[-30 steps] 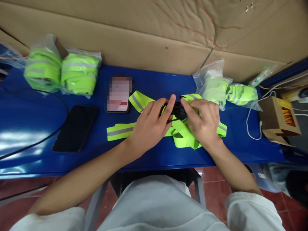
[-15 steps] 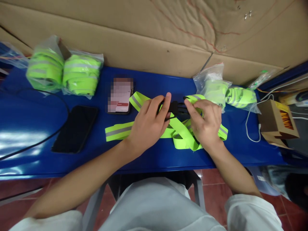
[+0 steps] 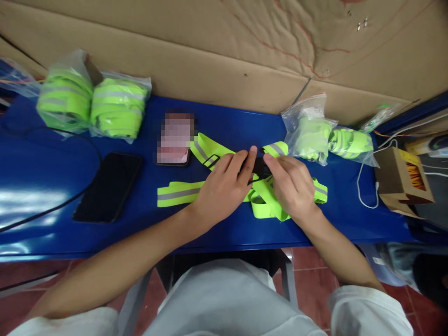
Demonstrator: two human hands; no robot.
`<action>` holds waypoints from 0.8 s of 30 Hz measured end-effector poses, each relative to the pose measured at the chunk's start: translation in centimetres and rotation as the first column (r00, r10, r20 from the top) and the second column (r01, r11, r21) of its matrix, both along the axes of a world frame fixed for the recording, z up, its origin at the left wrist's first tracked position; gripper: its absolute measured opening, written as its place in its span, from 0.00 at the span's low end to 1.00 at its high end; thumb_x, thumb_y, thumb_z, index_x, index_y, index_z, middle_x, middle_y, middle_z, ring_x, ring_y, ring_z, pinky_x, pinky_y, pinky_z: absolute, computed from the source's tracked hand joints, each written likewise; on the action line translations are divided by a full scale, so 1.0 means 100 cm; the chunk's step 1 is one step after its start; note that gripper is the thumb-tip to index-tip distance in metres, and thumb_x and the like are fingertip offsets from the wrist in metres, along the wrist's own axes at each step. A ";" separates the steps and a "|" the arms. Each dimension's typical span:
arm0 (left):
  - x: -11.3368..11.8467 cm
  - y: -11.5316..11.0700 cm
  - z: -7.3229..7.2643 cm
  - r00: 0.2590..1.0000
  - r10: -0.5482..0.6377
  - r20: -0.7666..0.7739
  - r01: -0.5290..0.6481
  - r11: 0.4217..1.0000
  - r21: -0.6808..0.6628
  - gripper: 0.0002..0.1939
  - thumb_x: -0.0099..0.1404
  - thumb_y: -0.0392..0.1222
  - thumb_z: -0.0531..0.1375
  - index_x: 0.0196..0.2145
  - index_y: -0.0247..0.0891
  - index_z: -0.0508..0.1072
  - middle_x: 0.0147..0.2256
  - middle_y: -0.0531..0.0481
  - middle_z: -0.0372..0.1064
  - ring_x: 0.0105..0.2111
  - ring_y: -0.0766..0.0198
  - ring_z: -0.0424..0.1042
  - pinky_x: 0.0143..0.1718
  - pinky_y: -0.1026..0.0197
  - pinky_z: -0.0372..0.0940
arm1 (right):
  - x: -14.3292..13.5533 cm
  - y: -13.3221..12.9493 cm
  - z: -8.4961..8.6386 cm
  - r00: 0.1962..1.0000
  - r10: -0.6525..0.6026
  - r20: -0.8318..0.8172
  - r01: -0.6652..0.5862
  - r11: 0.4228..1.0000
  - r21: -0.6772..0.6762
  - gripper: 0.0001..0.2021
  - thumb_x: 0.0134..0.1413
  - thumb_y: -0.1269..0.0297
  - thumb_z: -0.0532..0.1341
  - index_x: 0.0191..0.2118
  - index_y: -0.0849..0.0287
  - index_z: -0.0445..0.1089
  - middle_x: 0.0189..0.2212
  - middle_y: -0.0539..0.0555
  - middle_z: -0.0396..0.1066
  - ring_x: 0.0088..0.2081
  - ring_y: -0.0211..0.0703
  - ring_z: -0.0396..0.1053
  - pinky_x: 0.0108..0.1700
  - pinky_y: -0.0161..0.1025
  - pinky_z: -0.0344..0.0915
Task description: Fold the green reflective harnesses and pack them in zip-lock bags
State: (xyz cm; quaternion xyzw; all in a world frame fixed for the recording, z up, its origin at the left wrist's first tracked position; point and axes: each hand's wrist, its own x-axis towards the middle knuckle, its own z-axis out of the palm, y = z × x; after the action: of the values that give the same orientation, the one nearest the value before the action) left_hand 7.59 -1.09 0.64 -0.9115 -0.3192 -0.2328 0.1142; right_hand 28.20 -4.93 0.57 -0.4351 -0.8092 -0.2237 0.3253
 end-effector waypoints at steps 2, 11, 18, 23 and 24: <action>0.000 0.000 -0.001 0.999 -0.012 0.036 0.012 1.000 -0.003 0.30 0.74 0.38 0.56 0.67 0.15 0.60 0.52 0.29 0.70 0.50 0.48 0.69 0.55 0.48 0.70 | -0.002 0.000 -0.003 0.999 0.021 -0.039 -0.020 0.999 0.046 0.36 0.66 0.80 0.60 0.76 0.57 0.52 0.44 0.57 0.78 0.53 0.47 0.75 0.58 0.43 0.73; -0.003 0.005 0.006 0.998 -0.031 0.058 0.029 0.999 0.029 0.29 0.73 0.39 0.58 0.66 0.18 0.62 0.52 0.31 0.69 0.49 0.48 0.70 0.55 0.49 0.71 | 0.006 0.002 0.008 0.998 -0.062 0.017 0.061 0.997 0.054 0.22 0.65 0.75 0.63 0.63 0.54 0.69 0.47 0.56 0.78 0.54 0.48 0.76 0.57 0.45 0.69; -0.010 0.017 0.003 0.996 -0.079 0.033 0.080 0.996 -0.026 0.25 0.73 0.36 0.57 0.64 0.25 0.65 0.53 0.31 0.68 0.51 0.46 0.69 0.55 0.46 0.71 | 0.019 0.009 0.016 1.000 0.007 0.008 -0.004 0.937 -0.351 0.35 0.63 0.43 0.66 0.68 0.56 0.62 0.66 0.68 0.65 0.68 0.65 0.63 0.66 0.61 0.60; -0.009 0.020 -0.004 0.952 -0.138 0.274 0.241 0.889 -0.389 0.24 0.72 0.47 0.62 0.60 0.32 0.67 0.55 0.35 0.65 0.55 0.47 0.67 0.60 0.43 0.69 | 0.022 0.008 0.015 0.984 0.068 -0.164 -0.144 0.847 -0.512 0.29 0.67 0.53 0.64 0.69 0.54 0.62 0.62 0.65 0.67 0.64 0.56 0.68 0.66 0.53 0.67; -0.010 0.020 -0.004 0.933 -0.138 0.333 0.289 0.838 -0.463 0.23 0.72 0.46 0.61 0.60 0.33 0.67 0.55 0.36 0.65 0.56 0.49 0.67 0.61 0.44 0.68 | 0.022 0.007 0.016 0.977 0.086 -0.195 -0.176 0.839 -0.514 0.28 0.67 0.54 0.65 0.68 0.54 0.63 0.60 0.64 0.68 0.64 0.55 0.68 0.65 0.52 0.68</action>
State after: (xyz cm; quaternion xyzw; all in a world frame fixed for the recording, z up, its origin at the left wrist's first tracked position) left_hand 6.62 0.95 0.22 -0.8959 -0.2773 -0.2818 -0.2026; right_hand 30.43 -4.20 2.15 -0.4680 -0.8378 0.0670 0.2730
